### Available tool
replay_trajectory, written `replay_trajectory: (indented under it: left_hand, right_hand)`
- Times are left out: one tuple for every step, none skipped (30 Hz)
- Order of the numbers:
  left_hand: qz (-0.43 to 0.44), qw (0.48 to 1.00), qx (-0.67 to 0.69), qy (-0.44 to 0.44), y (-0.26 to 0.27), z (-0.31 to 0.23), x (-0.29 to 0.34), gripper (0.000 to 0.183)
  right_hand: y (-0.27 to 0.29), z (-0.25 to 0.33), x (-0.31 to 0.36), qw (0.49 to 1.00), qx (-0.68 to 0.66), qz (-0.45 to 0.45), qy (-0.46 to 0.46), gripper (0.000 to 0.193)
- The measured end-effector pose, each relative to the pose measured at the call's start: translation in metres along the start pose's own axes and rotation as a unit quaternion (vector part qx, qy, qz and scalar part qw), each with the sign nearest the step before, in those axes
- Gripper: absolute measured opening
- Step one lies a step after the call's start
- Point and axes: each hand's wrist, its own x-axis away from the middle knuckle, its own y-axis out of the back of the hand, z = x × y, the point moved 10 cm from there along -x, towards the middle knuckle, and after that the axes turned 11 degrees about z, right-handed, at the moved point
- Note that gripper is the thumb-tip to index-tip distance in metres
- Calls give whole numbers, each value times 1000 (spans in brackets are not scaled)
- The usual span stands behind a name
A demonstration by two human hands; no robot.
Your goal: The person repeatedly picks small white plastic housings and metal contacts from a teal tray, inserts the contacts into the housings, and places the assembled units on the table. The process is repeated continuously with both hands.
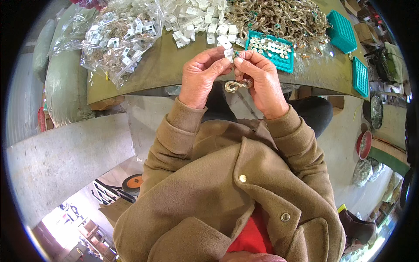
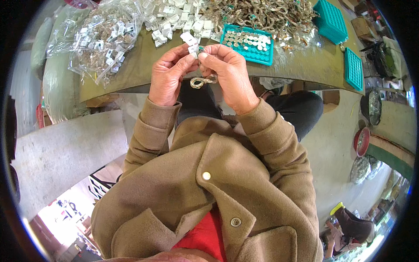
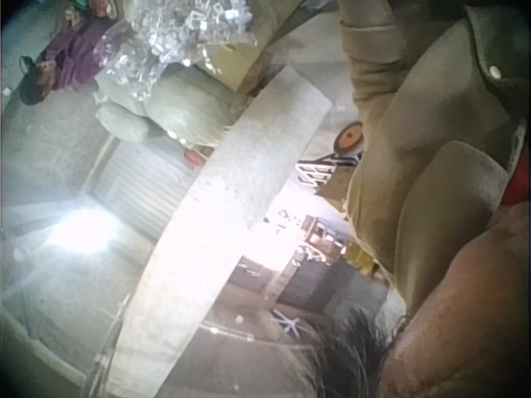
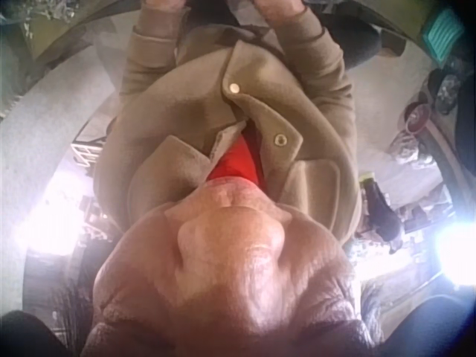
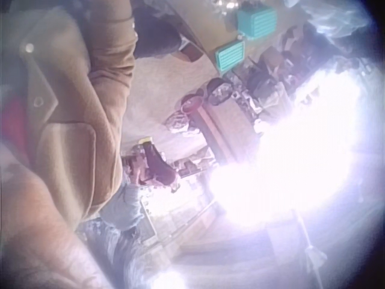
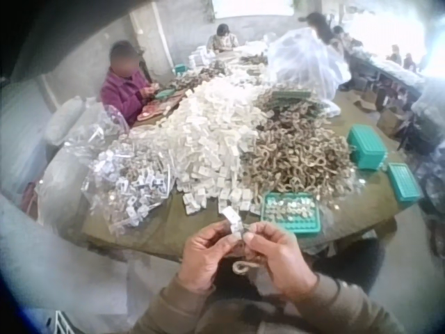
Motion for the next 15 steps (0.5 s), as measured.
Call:
replay_trajectory:
  left_hand:
    - [-5, 1000, -6, -4, 0, -1, 1, 30]
    - [-5, 1000, -9, -16, -1, -3, 1, 31]
    - [-7, 1000, -21, -11, -1, -3, 2, 30]
    - [-4, 999, -30, -13, -1, -4, 1, 30]
    - [-1, 999, -38, -15, -1, -4, 1, 30]
    - [4, 999, -42, -16, -1, -5, 1, 30]
    - [9, 999, -47, -16, 0, -6, 0, 30]
    - [8, 999, -48, -10, 2, -5, 0, 30]
    - [19, 998, -54, -9, 1, -6, 0, 31]
    - [23, 998, -57, -2, 2, -4, 0, 31]
    - [20, 998, -58, 12, 3, -2, 0, 31]
    - [29, 998, -48, 8, 2, -2, 0, 31]
    - [30, 999, -36, 11, 1, -1, 1, 31]
    - [31, 999, -23, 13, 0, 1, 1, 31]
    - [23, 999, -21, 10, 0, 1, 2, 30]
  right_hand:
    - [-1, 2, 0, 1000, 14, 4, 4, 5]
    - [-2, 4, 0, 1000, 27, 8, 8, 5]
    - [-3, 4, 1, 999, 32, 10, 5, 6]
    - [-3, 4, 1, 999, 38, 12, 1, 6]
    - [-1, 3, 2, 999, 47, 2, -7, 6]
    - [-4, 4, 2, 999, 51, 14, -5, 6]
    - [-3, 6, 2, 998, 58, 13, -8, 6]
    - [-5, 8, 3, 998, 65, 23, -2, 7]
    - [-5, 7, 3, 997, 71, 25, -11, 6]
    - [-6, 9, 3, 996, 75, 38, -11, 6]
    - [-8, 11, 2, 995, 80, 50, -11, 6]
    - [-7, 9, 2, 996, 67, 56, -29, 6]
    - [-6, 7, 2, 995, 54, 62, -47, 6]
    - [-4, 4, 2, 996, 46, 54, -62, 5]
    - [-5, 4, 2, 995, 36, 65, -59, 5]
